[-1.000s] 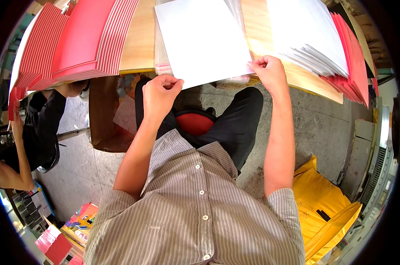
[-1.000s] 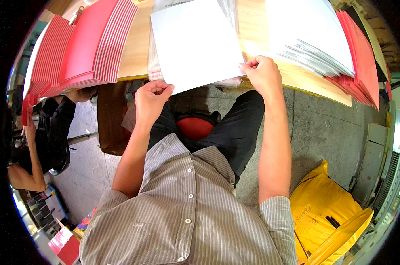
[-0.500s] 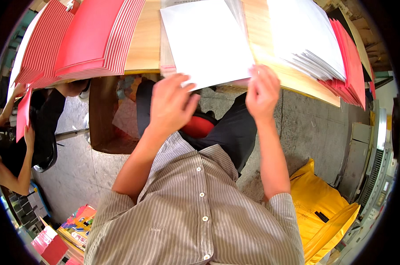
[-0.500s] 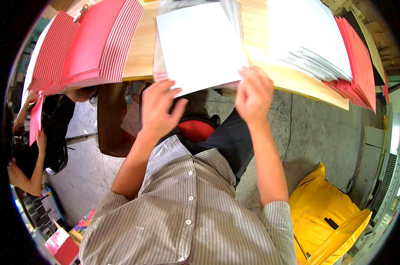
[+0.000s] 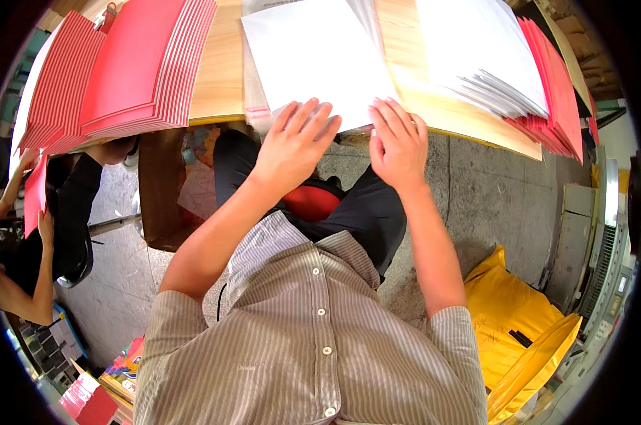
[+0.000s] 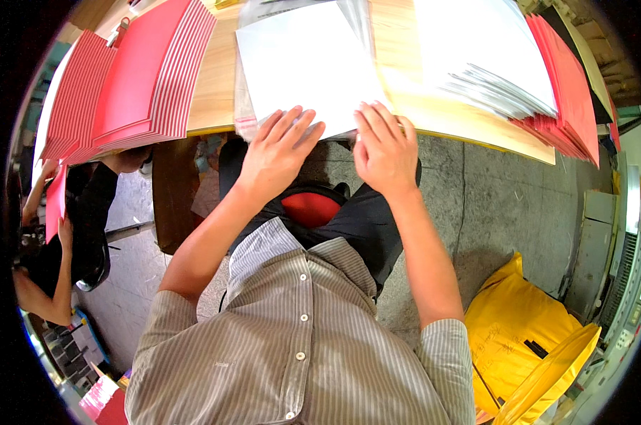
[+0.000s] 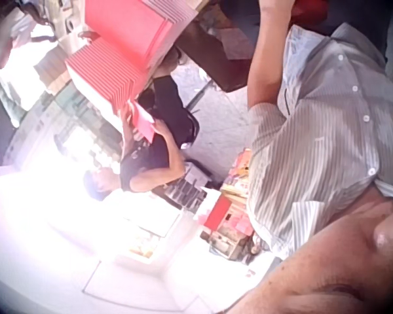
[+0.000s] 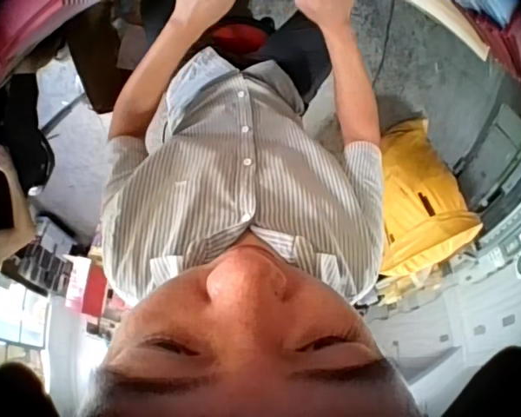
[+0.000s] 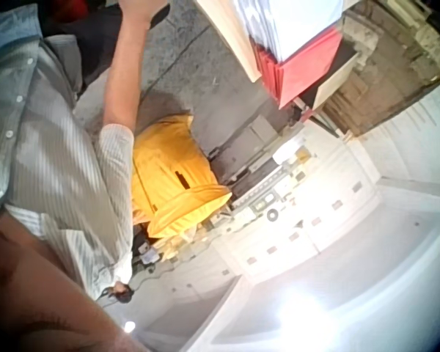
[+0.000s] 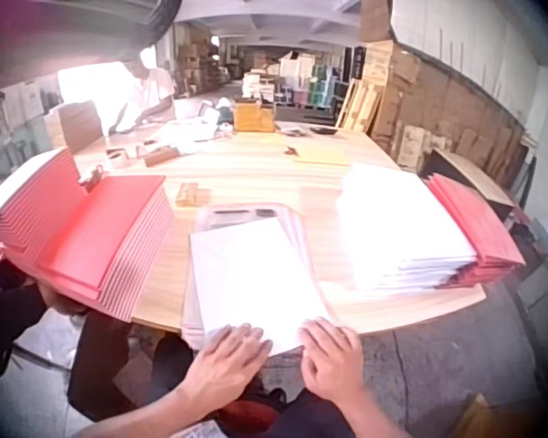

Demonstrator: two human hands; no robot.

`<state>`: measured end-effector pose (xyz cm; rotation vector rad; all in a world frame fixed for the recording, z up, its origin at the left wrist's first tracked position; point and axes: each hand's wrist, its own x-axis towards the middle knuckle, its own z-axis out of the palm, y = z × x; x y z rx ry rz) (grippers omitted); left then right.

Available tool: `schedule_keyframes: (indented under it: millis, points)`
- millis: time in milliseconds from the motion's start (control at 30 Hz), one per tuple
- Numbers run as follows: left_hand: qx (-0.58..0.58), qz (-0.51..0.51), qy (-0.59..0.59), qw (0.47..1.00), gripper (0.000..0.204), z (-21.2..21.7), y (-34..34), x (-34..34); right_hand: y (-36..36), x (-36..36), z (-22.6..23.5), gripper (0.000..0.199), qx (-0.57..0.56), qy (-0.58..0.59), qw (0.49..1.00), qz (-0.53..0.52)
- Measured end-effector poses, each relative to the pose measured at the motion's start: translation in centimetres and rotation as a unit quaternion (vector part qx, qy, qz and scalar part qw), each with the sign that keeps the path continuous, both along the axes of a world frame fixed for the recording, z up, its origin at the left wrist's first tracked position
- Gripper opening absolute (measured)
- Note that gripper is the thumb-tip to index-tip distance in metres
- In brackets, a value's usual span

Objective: The person sits at a table and repeatedly inserts white and red sheets of paper into clear plastic sleeves. They handle the items one at a time, sliding the paper into the sleeve and stacking the finished units on the table.

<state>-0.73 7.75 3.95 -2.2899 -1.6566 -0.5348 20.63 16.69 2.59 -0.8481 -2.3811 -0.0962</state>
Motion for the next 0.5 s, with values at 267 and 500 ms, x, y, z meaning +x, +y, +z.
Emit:
schedule_keyframes:
  millis: [267, 500]
  points:
    - [0.008, -0.018, -0.001, 1.0, 0.033, -0.9, -3.3, -3.9, 1.8, 3.1, -0.9, 0.033, -0.015, 0.031, 0.998, -0.044]
    - [0.007, 0.001, -0.176, 0.984, 0.021, 0.2, -2.6, -3.7, -3.0, 1.9, 1.3, 0.025, -0.133, 0.328, 0.935, 0.031]
